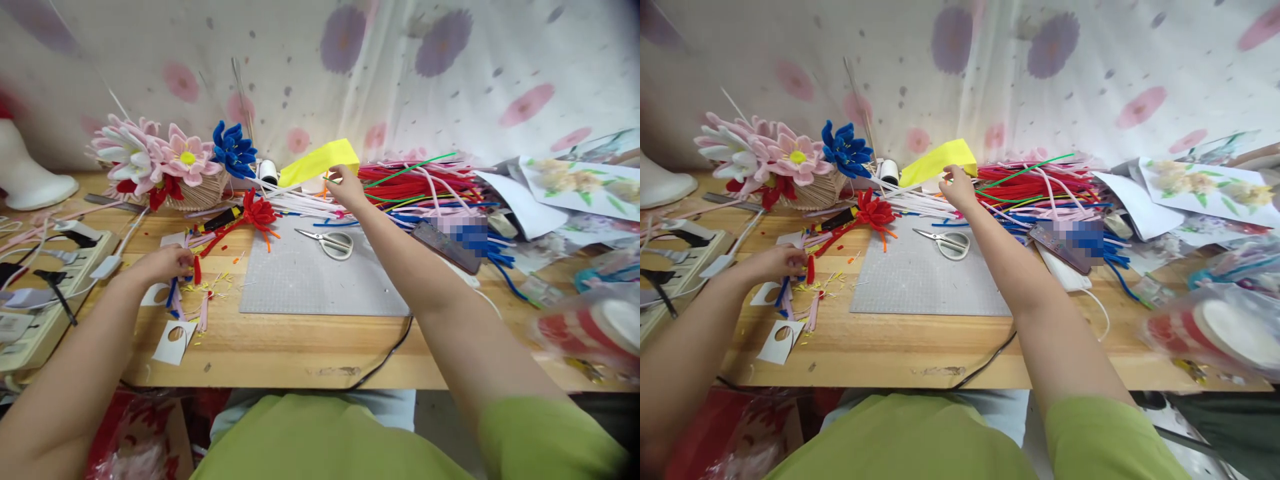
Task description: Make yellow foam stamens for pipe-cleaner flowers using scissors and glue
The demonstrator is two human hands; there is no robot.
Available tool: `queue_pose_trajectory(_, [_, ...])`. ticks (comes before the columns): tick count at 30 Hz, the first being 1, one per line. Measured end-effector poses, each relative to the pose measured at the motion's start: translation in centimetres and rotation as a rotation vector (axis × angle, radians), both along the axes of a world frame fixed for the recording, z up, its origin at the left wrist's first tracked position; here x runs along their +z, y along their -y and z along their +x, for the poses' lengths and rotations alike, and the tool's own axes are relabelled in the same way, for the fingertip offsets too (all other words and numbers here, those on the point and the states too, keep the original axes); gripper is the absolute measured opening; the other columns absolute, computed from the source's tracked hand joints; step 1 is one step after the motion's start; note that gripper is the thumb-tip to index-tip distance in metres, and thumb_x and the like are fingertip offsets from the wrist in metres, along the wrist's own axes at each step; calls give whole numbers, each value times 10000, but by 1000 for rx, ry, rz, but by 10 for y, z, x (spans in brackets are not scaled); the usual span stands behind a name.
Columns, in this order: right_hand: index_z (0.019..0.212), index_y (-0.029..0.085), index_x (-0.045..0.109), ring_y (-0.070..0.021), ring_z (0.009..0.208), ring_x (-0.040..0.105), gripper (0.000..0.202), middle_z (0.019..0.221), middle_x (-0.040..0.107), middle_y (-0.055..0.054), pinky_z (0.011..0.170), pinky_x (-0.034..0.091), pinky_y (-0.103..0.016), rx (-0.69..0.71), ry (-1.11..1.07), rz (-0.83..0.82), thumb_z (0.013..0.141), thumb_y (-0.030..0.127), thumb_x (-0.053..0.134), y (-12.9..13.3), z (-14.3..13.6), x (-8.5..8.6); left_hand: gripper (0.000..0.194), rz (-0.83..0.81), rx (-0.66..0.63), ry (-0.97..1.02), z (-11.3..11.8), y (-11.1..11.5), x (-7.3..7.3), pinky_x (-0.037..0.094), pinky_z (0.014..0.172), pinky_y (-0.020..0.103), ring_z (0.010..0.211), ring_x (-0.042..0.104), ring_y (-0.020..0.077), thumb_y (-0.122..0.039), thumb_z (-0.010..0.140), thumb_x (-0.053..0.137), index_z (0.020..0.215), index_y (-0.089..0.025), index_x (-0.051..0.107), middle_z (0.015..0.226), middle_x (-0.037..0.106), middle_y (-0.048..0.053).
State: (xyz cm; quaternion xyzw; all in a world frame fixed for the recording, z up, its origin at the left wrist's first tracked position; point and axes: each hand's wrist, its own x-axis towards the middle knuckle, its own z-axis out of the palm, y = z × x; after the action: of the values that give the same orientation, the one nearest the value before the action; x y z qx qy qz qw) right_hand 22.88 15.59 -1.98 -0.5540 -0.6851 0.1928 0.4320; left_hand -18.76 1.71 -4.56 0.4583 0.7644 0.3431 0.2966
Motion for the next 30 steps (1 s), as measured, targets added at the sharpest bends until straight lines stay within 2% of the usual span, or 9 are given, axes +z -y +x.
queue_pose_trajectory(3, [1024,176,561,-192,864,582,310,944,631,-54,871,444,-397,11,-36,-23,716,200,544,25,4,-4,341,-326,-252,-169,0,-6,2,244,600,165,522,364,76,141,471,687,492,-169,548,466,490,-91])
queue_pose_trajectory(7, [1037,174,565,-155,770,566,310,931,637,-44,808,447,-345,23,-78,-40,729,193,541,58,8,-7,304,-428,-402,-273,0,-11,9,246,610,152,544,375,68,71,520,737,493,-148,527,452,475,-96])
queue_pose_trajectory(10, [1021,172,570,-139,711,546,297,917,642,-39,749,447,-320,39,-91,-58,726,189,534,78,8,-10,225,-265,-391,-241,3,-10,24,277,619,135,566,411,50,-28,562,762,562,-143,570,469,513,-109])
queue_pose_trajectory(13, [987,175,574,-132,686,538,263,881,644,-30,717,444,-308,61,-112,-91,728,200,537,93,1,-14,149,50,-246,-85,15,-8,41,306,638,135,588,458,23,-62,647,724,652,-122,588,544,567,-101])
queue_pose_trajectory(17, [944,204,572,-108,632,517,224,838,636,1,686,447,-295,167,-178,-166,721,230,563,108,-23,-24,97,240,-178,298,71,-4,47,344,580,131,574,485,21,-100,727,683,681,-112,598,614,596,-44])
queue_pose_trajectory(21, [956,213,549,-101,639,542,305,837,625,10,653,465,-283,403,-404,-355,662,238,626,122,-47,-33,122,113,-164,894,163,4,27,439,562,171,595,549,62,-126,754,654,659,-140,580,649,606,6])
queue_pose_trajectory(24, [980,218,519,-104,678,572,420,837,621,18,690,483,-283,477,-601,-470,589,186,668,129,-52,-42,117,4,-11,1151,217,7,7,438,518,159,561,536,56,-140,781,623,676,-165,581,619,582,-10])
queue_pose_trajectory(27, [994,237,491,-110,706,582,502,826,605,32,733,494,-297,459,-702,-494,545,192,711,134,-46,-50,134,-30,84,1199,242,5,-7,419,484,177,535,522,65,-191,800,614,672,-175,579,607,570,-4])
queue_pose_trajectory(30, [1013,249,472,-112,739,577,559,892,576,21,750,495,-300,381,-719,-439,524,237,742,136,-41,-53,117,-18,95,1215,251,1,-16,434,498,204,575,548,86,-220,788,633,688,-179,587,626,579,6])
